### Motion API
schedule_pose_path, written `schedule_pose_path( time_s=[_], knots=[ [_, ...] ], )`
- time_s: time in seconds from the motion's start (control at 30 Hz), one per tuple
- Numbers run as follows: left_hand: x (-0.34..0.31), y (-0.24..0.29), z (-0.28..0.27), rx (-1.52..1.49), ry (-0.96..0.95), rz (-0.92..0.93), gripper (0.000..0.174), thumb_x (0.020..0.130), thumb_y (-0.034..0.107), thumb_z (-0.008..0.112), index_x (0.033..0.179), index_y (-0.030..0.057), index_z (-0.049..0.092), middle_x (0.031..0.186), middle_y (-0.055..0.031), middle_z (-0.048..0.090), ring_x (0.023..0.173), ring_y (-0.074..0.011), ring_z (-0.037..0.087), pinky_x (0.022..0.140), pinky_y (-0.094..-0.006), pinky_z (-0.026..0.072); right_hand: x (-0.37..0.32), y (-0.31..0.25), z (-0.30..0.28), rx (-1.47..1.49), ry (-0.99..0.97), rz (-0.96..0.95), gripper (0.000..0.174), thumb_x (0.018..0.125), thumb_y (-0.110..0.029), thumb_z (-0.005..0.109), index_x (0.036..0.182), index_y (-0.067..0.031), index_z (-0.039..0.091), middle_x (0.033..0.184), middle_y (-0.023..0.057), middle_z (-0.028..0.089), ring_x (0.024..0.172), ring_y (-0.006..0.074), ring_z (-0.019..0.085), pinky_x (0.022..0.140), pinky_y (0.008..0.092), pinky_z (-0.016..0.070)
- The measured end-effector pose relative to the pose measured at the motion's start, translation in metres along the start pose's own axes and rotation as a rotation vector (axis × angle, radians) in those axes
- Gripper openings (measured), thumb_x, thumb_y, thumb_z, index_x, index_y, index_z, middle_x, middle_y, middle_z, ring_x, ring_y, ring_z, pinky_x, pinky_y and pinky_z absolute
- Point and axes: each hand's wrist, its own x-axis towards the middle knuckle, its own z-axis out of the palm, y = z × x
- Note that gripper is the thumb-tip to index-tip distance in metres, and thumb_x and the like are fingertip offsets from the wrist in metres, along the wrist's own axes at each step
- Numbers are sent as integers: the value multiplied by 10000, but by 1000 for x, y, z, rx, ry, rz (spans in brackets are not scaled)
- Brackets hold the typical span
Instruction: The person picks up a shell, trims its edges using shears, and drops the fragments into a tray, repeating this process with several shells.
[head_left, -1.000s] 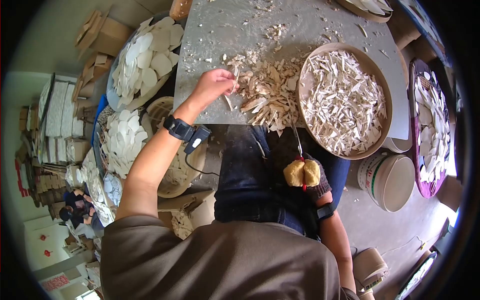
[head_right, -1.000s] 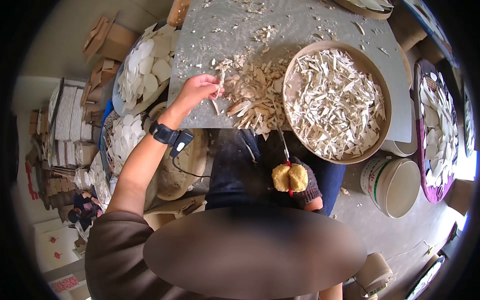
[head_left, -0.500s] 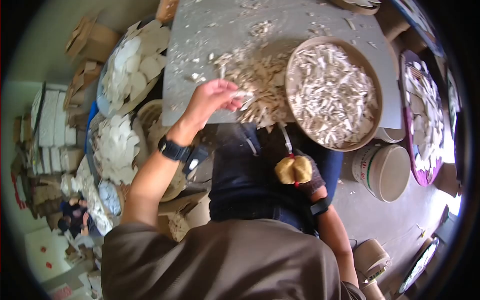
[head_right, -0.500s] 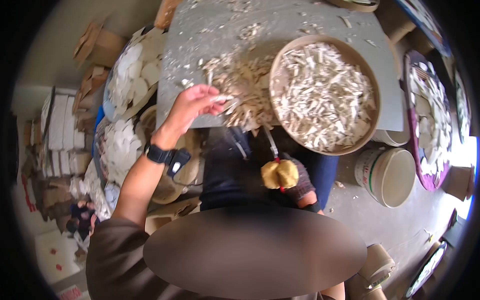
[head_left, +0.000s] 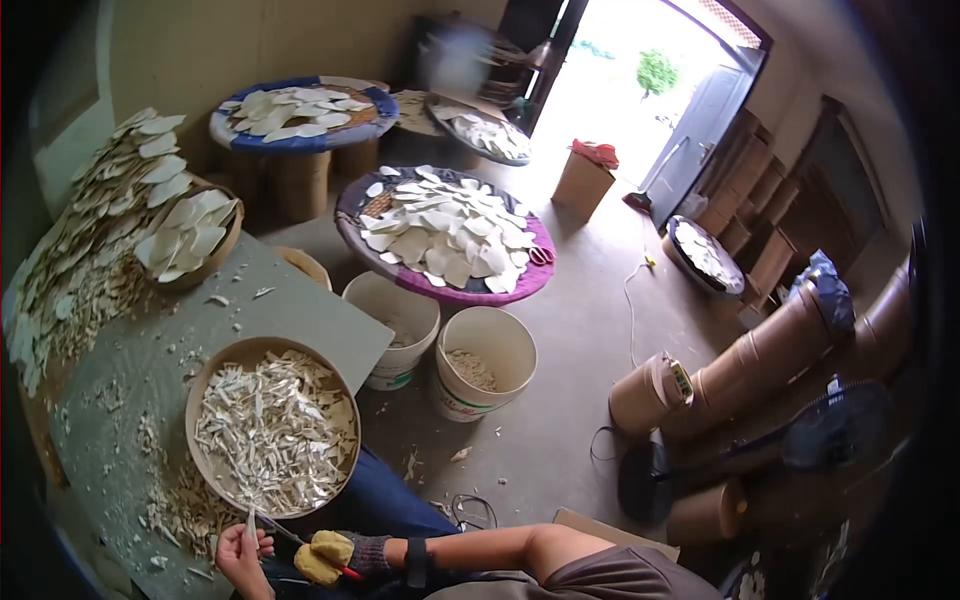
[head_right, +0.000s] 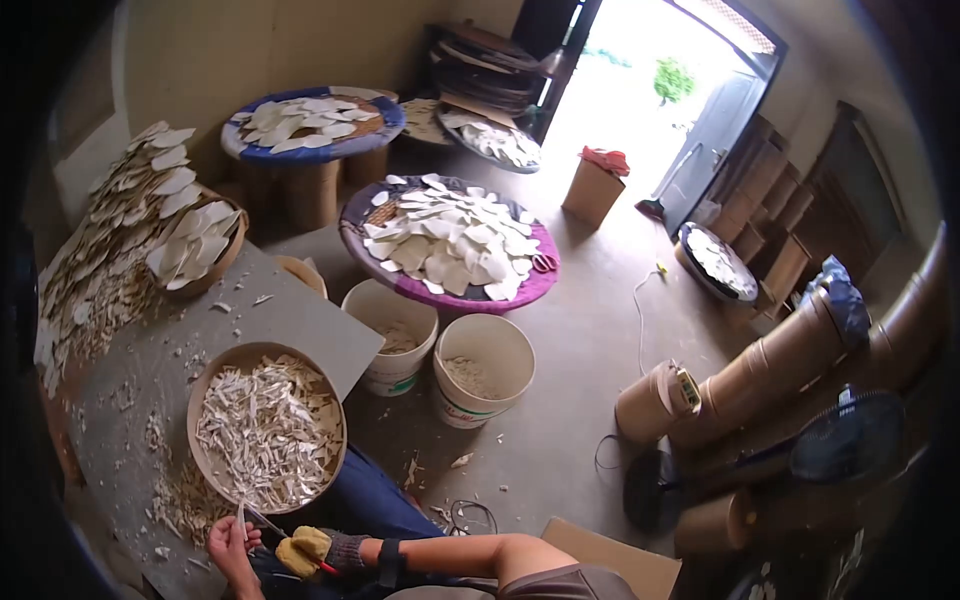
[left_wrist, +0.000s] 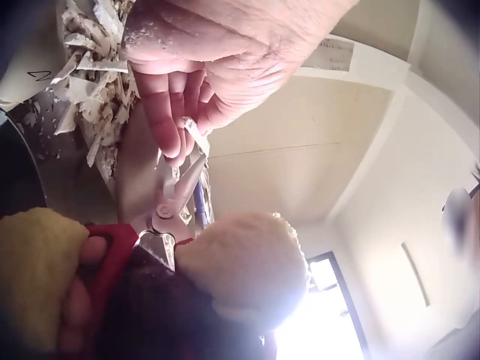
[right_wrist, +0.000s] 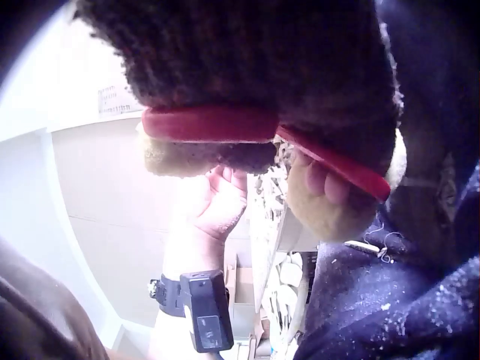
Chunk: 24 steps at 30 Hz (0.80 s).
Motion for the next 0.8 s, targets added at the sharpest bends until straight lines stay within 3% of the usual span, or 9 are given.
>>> schedule_pose_path(
  time_s=[0.07,0.17,0.2,0.33,0.43,0.57,0.6,0.67,0.8],
  knots=[
    [-17,32,13,12,3,11,147,869,79,597,974,-24,609,831,-92,655,679,-141,629,591,-222,502,-2,-30,-4,-126,10,-22,235,907,-223,547,984,-10,610,957,74,644,889,175,605,784,301,488],
    [1,-6,-4,27,-24,-38,166,869,96,579,990,-16,567,770,-95,630,597,-146,616,516,-226,499,-5,-32,1,26,110,-98,195,881,-196,574,966,-25,611,949,94,643,883,203,612,767,312,489],
    [4,-27,-13,45,-28,-48,160,867,92,569,986,-14,553,742,-96,617,558,-150,609,490,-233,502,-6,-40,0,-318,215,-426,167,798,-133,615,927,-34,574,876,99,622,823,250,601,686,342,470],
    [-14,-5,-6,116,-92,-22,150,844,49,597,968,-35,617,721,-69,635,586,-121,594,546,-233,492,2,-59,-3,-52,-8,-197,172,774,-113,632,926,-35,613,889,105,642,815,252,614,688,344,478],
    [-18,-1,-3,54,-3,13,220,852,56,598,1052,-37,604,861,-77,638,681,-109,601,620,-231,498,4,-66,-6,-177,-78,-131,256,691,-85,634,941,-32,629,903,154,637,857,323,594,752,394,473],
    [-12,-17,-8,-245,104,62,305,832,31,626,1107,-7,499,877,-97,614,709,-150,629,634,-264,533,-2,-19,5,-295,-87,-146,273,663,-172,648,913,-66,618,883,118,630,843,327,580,731,408,464],
    [-14,-14,-8,-304,124,64,287,835,37,628,1087,-4,497,859,-101,617,705,-149,632,622,-265,537,4,-30,1,-674,-114,-445,256,680,-172,636,917,-78,618,884,107,633,843,310,589,733,398,466],
    [-13,-20,-13,-282,102,62,269,853,53,614,1097,-2,514,842,-102,633,724,-158,633,642,-268,525,4,-37,8,-60,-121,58,252,709,-165,621,948,-88,621,907,94,642,855,284,603,744,379,475],
    [-13,-20,-20,-290,82,46,274,858,52,610,1114,-14,536,842,-91,641,727,-154,638,653,-267,533,4,-32,10,130,-147,241,276,722,-162,631,987,-87,623,941,92,650,863,279,618,744,365,498]
  ],
)
